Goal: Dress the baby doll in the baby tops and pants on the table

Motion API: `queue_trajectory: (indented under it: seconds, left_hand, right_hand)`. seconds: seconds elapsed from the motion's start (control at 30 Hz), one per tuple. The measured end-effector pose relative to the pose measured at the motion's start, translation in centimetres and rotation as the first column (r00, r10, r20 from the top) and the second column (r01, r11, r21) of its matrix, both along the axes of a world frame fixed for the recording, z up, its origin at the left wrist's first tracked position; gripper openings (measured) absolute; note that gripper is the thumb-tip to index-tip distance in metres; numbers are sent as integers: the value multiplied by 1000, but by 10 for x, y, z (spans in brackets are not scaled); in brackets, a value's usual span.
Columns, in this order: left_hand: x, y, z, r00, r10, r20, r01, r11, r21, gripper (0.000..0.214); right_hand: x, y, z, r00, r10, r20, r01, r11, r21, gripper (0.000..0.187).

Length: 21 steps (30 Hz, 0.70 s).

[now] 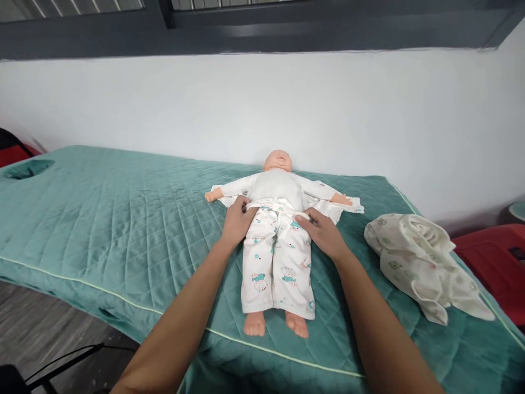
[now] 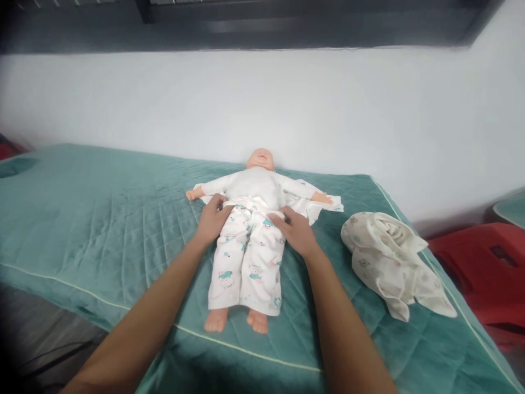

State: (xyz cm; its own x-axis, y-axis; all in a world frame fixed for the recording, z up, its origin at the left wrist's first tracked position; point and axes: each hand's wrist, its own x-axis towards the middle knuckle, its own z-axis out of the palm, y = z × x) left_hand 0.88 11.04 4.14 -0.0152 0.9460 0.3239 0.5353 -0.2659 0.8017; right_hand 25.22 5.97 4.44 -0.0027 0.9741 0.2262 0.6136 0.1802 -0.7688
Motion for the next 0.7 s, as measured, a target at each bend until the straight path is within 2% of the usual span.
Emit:
queue_trajectory:
  seconds: [0.13,0.27,0.43,0.5,0.6,0.7]
  left_hand:
    - [8,14,7,997,-8,75,4,999,52,13]
    - [18,32,11,991,-43,125,28,993,112,12]
    - [24,51,3,968,-181,172,139,963,229,12]
    - [23,53,-1,978,-179,111,145,954,262,10]
    - [21,49,-4,991,-131,24,118,949,294,7]
    - [19,42,-4,990,-136,-22,136,942,307,8]
  right_hand:
    - [1,4,-7,983,21,-181,-21,1000,6,37]
    - [2,7,-11,956,13,-292,-13,1000,2,45]
    - [1,6,0,971,35,-235,-44,998,-32,45]
    - [-2,5,3,981,-6,-194,4,1000,-12,43]
    - [-7,5,3,986,-101,-130,100,995,-18,53]
    - [-9,5,0,986,-132,-102,128,991,-48,58]
